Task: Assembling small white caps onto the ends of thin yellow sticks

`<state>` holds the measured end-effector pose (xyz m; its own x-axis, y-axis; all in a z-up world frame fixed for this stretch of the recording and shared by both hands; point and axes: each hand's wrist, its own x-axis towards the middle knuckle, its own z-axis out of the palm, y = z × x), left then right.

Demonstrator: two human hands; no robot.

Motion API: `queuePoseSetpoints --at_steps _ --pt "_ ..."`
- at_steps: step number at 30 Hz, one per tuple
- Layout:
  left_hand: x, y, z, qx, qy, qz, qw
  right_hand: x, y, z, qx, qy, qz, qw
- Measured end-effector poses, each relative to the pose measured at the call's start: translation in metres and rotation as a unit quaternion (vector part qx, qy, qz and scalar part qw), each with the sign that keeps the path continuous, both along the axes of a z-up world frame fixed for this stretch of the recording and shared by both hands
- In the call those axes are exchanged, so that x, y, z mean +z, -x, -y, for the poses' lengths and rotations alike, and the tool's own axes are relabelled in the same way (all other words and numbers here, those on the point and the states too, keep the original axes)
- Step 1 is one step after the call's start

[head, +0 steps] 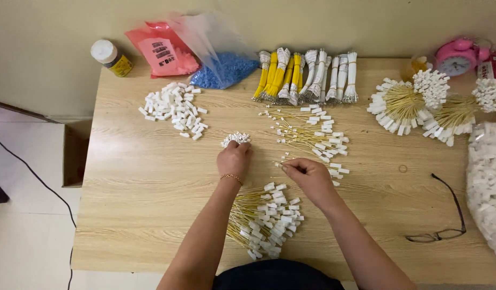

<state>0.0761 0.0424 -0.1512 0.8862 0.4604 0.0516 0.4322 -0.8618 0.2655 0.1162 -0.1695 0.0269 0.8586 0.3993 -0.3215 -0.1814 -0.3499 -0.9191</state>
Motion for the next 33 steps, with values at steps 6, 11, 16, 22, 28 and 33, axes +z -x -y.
queuePoseSetpoints --at_steps 6,11,16,22,28,33 --pt "-0.002 -0.002 0.001 -0.006 -0.01 0.036 0.999 0.005 -0.001 -0.002 0.002 -0.035 0.013 0.999" --pt "0.078 0.013 0.026 0.044 0.398 0.124 0.908 0.02 -0.008 -0.001 0.037 -0.036 0.09 0.995" --pt "0.141 0.037 0.049 0.089 0.705 0.22 0.668 0.059 0.001 -0.003 0.061 -0.049 0.162 0.984" --pt "0.16 0.059 0.061 0.073 0.803 0.279 0.522 0.088 0.018 -0.003 0.096 -0.076 0.203 0.972" --pt "0.177 0.072 0.067 0.054 0.841 0.283 0.458 0.119 0.034 0.0 0.104 -0.028 0.289 0.951" --pt "0.175 0.077 0.07 0.04 0.845 0.272 0.459 0.124 0.038 0.001 0.118 0.001 0.361 0.925"
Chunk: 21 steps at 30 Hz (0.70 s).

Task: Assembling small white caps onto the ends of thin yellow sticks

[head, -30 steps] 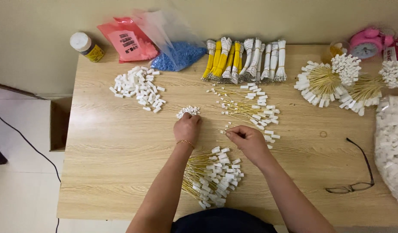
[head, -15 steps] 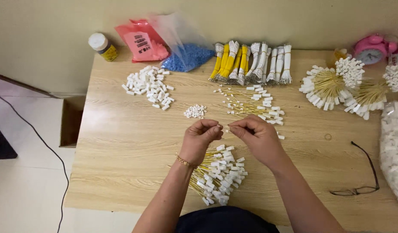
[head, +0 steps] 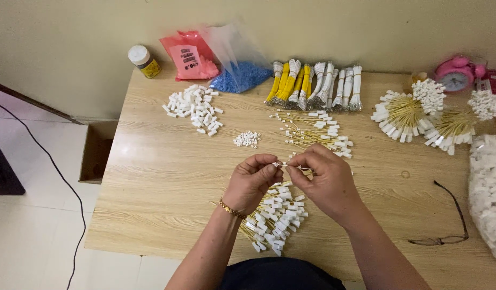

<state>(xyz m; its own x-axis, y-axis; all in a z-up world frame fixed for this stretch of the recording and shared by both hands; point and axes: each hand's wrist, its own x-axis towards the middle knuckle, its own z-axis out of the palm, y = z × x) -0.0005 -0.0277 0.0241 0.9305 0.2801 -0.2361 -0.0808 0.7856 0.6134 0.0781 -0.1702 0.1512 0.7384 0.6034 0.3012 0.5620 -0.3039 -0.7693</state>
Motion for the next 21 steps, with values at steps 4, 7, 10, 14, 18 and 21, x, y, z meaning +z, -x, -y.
queuePoseSetpoints --at_steps 4,7,10,14,18,21 --pt "0.009 0.002 0.003 0.011 -0.003 0.007 1.0 0.003 0.004 0.002 -0.009 -0.009 0.019 1.0" --pt "0.005 0.002 0.003 0.017 -0.012 0.004 1.0 0.006 0.004 0.003 -0.001 0.002 0.04 0.999" --pt "0.002 0.0 0.003 0.015 -0.029 -0.001 0.999 0.008 0.004 0.001 0.0 0.012 0.058 0.998" --pt "0.005 -0.002 0.002 0.02 -0.081 -0.019 0.996 0.004 0.003 -0.001 0.005 0.03 0.074 0.997" --pt "0.001 -0.004 0.003 0.025 -0.097 -0.03 0.995 -0.014 -0.003 -0.001 0.005 0.028 0.046 0.999" --pt "0.004 -0.006 0.003 0.025 -0.096 -0.041 0.994 -0.014 -0.002 -0.002 0.01 0.017 0.004 1.0"
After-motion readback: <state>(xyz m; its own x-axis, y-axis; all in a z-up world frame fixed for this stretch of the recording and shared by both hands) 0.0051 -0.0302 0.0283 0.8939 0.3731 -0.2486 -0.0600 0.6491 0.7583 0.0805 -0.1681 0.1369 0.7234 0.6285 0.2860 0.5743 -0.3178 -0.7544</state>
